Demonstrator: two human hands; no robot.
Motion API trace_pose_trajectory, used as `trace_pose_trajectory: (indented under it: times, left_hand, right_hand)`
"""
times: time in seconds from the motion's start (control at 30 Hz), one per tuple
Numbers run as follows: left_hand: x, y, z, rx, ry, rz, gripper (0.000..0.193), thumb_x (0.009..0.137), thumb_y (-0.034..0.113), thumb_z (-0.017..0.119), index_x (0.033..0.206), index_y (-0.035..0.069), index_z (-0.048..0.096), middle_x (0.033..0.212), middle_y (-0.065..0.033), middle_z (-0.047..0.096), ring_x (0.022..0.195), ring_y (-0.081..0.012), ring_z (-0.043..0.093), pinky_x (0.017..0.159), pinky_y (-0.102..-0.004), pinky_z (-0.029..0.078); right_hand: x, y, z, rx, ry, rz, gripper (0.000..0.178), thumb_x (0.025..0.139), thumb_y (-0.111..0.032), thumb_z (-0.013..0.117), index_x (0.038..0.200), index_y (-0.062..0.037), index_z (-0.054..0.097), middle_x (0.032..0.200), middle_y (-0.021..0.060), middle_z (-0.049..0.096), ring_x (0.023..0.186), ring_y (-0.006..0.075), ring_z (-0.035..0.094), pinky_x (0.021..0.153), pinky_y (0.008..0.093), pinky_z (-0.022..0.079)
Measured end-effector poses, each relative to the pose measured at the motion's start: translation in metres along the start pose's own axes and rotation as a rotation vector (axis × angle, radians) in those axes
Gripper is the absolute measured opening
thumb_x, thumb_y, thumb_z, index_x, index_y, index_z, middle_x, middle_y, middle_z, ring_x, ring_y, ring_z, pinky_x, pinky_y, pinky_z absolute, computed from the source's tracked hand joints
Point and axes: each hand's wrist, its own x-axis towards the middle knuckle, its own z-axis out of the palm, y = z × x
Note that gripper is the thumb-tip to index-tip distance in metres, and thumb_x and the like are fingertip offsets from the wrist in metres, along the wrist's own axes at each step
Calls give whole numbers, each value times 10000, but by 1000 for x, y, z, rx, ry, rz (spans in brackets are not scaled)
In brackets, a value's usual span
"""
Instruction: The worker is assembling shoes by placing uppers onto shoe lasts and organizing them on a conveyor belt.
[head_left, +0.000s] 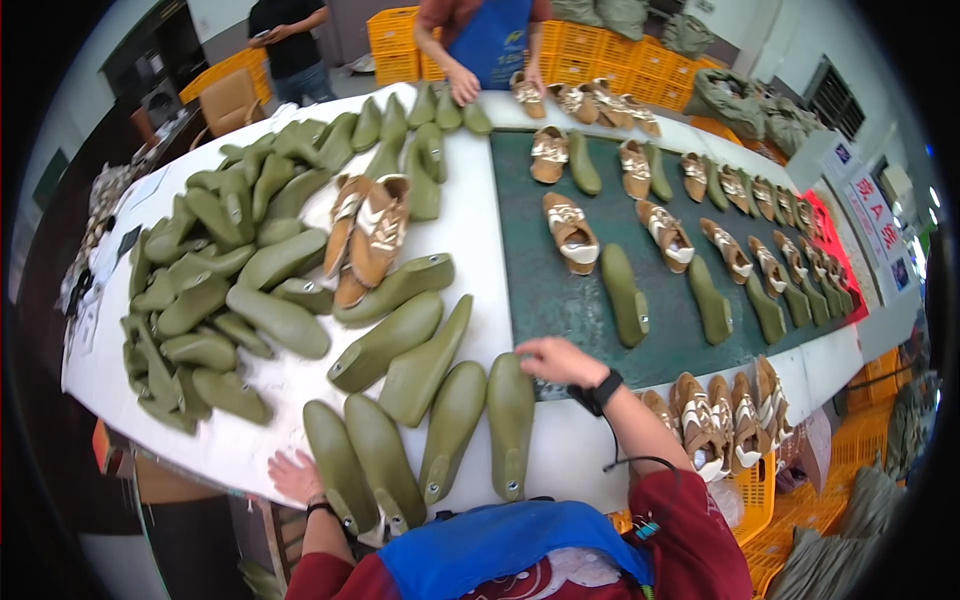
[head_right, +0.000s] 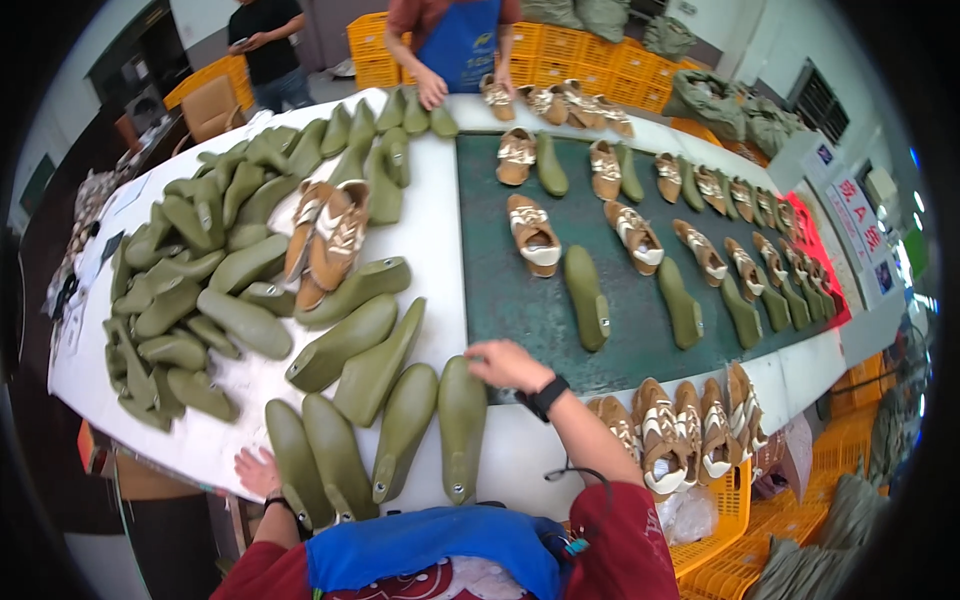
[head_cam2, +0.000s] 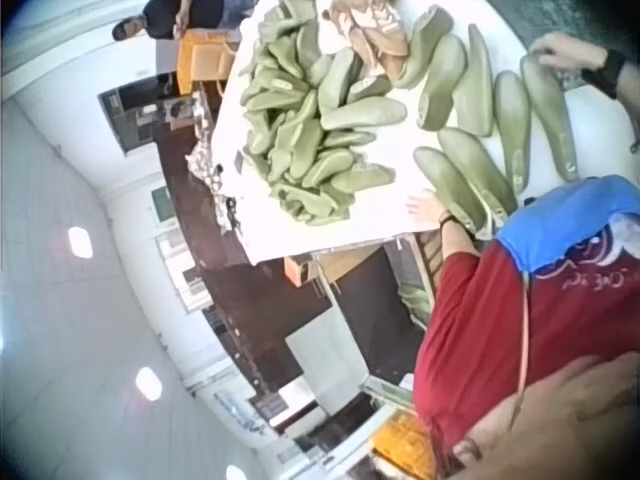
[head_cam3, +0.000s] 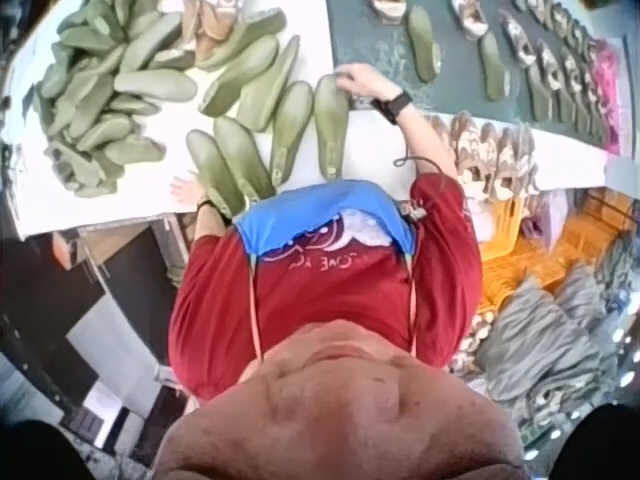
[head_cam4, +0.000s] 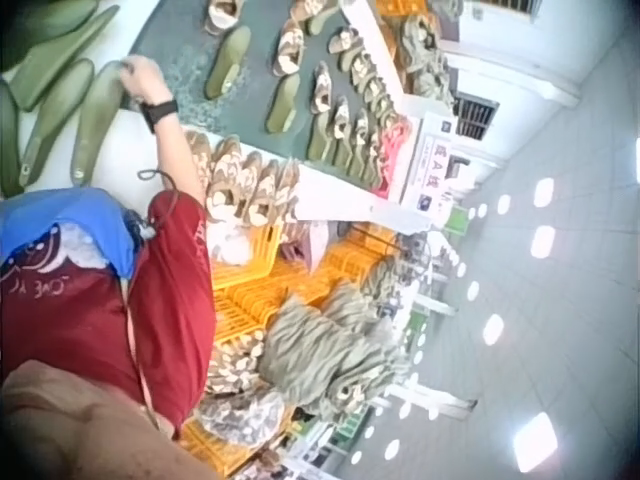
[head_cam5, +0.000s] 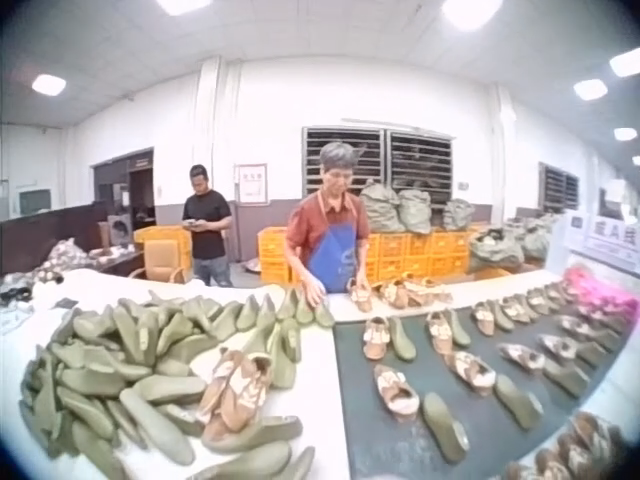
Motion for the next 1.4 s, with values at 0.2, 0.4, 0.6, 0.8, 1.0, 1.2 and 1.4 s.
trace_pose_trajectory:
  times: [0.2, 0.4, 0.6, 0.8, 1.0, 1.2, 1.4]
  left_hand:
    - [-6, 17, -13, -132, 16, -26, 546, 822, 446, 498, 1265, 131, 456, 1338, -134, 404, 1227, -360, 371, 979, -517, 315]
    - [-4, 19, -15, -148, 3, -58, 532, 831, 448, 483, 1265, 143, 447, 1350, -118, 388, 1253, -337, 339, 1005, -503, 283]
    - [-3, 11, -13, -121, -21, -67, 526, 835, 447, 478, 1267, 149, 445, 1352, -108, 387, 1252, -328, 341, 1002, -504, 280]
    - [-7, 11, -14, -125, -15, -61, 524, 836, 444, 478, 1266, 147, 446, 1351, -113, 388, 1249, -335, 342, 989, -511, 294]
    - [-4, 23, -23, -148, -32, -45, 522, 838, 439, 475, 1264, 139, 449, 1357, -121, 382, 1252, -345, 338, 986, -521, 297]
    - [-4, 19, -32, -155, -59, -67, 525, 842, 433, 472, 1266, 124, 451, 1370, -127, 366, 1266, -341, 324, 1016, -511, 269]
    - [-7, 21, -35, -193, -45, -78, 528, 843, 399, 492, 1282, 110, 434, 1372, -128, 355, 1278, -340, 301, 1030, -505, 250]
  right_hand:
    - [-87, -83, 66, -298, -287, 67, 560, 800, -535, 531, 1238, -192, 461, 775, 171, 638, 740, 347, 627, 650, 429, 498]
    - [-122, -96, 94, -188, -59, 159, 537, 785, -445, 569, 1232, -186, 420, 653, 154, 614, 620, 353, 612, 573, 445, 479]
    - [-124, -75, 98, -247, 271, 208, 392, 790, -254, 539, 1168, -189, 458, 606, 145, 590, 561, 343, 593, 532, 450, 477]
    - [-58, 0, 47, -360, 470, 193, 574, 776, -212, 595, 1301, -137, 375, 778, 179, 617, 679, 334, 613, 609, 435, 492]
    - [3, 46, 43, -358, 285, 189, 727, 762, -201, 604, 1390, -171, 238, 882, 251, 603, 815, 392, 595, 738, 469, 469]
    - [41, 11, 25, -521, 9, 422, 608, 796, -137, 526, 1363, -219, 322, 963, 200, 615, 893, 346, 607, 765, 439, 477]
    - [135, -98, -22, -871, 488, -317, 570, 736, -77, 554, 1271, -239, 442, 1097, 107, 512, 955, 286, 527, 775, 430, 429]
